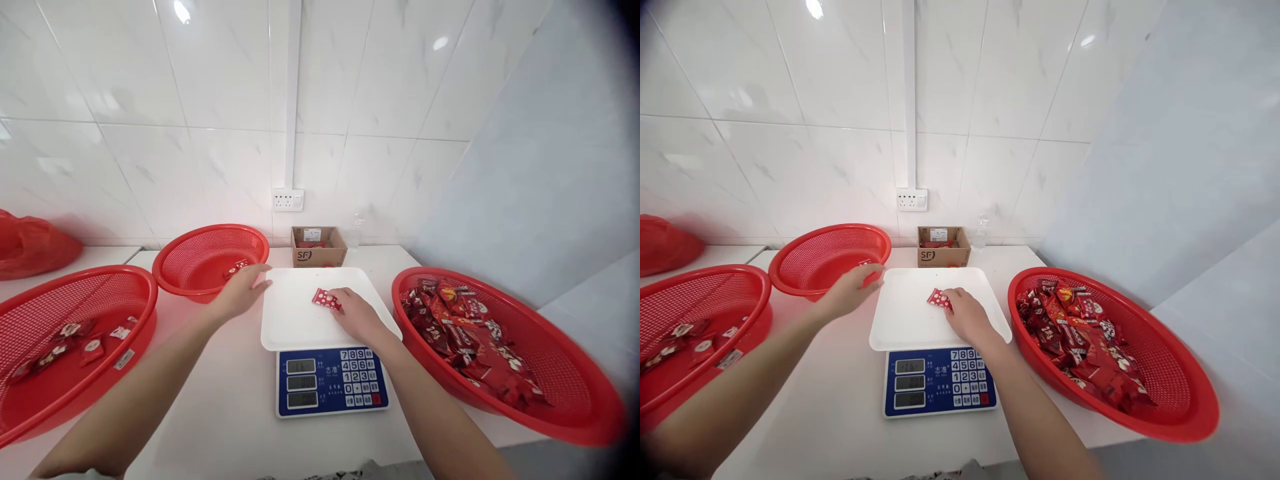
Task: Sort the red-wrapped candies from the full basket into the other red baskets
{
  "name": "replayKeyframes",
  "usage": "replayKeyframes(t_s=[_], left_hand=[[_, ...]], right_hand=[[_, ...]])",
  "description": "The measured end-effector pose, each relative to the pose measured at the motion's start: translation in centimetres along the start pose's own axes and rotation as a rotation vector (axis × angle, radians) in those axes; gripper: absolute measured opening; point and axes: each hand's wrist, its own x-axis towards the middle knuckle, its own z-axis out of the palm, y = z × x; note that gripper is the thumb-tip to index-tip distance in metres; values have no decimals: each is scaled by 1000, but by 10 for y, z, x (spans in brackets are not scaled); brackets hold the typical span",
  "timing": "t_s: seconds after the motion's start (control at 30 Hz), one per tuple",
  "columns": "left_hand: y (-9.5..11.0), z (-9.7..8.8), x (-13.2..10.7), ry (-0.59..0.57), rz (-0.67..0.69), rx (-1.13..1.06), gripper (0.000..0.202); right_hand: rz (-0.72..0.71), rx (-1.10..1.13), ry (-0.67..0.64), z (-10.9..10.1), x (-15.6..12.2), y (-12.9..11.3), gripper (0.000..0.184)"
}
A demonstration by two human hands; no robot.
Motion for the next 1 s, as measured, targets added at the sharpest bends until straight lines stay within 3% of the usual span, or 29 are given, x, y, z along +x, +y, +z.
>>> replayKeyframes(t_s=[0.13, 0.23, 0.37, 0.5, 0.57, 0.63, 0.7, 0.8, 0.9, 1.0], left_hand=[[31, 33, -7, -189, 91, -164, 38], [43, 48, -9, -286, 98, -251, 37], [47, 53, -9, -328, 111, -316, 31], [49, 52, -8, -402, 90, -384, 25], [48, 45, -6, -353, 51, -334, 25], [41, 32, -2, -185, 12, -136, 25], [29, 12, 5, 12, -54, 114, 24], [2, -25, 17, 146, -173, 290, 25], [-26, -48, 27, 155, -269, 403, 35], [-40, -45, 29, 103, -219, 434, 48]], right_hand=[[-137, 141, 32, -4, -10, -23, 31], [-257, 311, 58, -8, -22, -34, 21], [-301, 471, 144, -8, -31, -35, 20], [-278, 483, 175, -6, -34, -30, 23], [-265, 430, 152, -9, -37, -26, 31], [-239, 371, 126, -14, -42, -18, 37], [-189, 323, 120, -22, -48, -4, 38], [-71, 235, 161, -36, -57, 24, 35], [53, 69, 226, -55, -63, 54, 32], [243, -119, 189, -74, -65, 81, 37]])
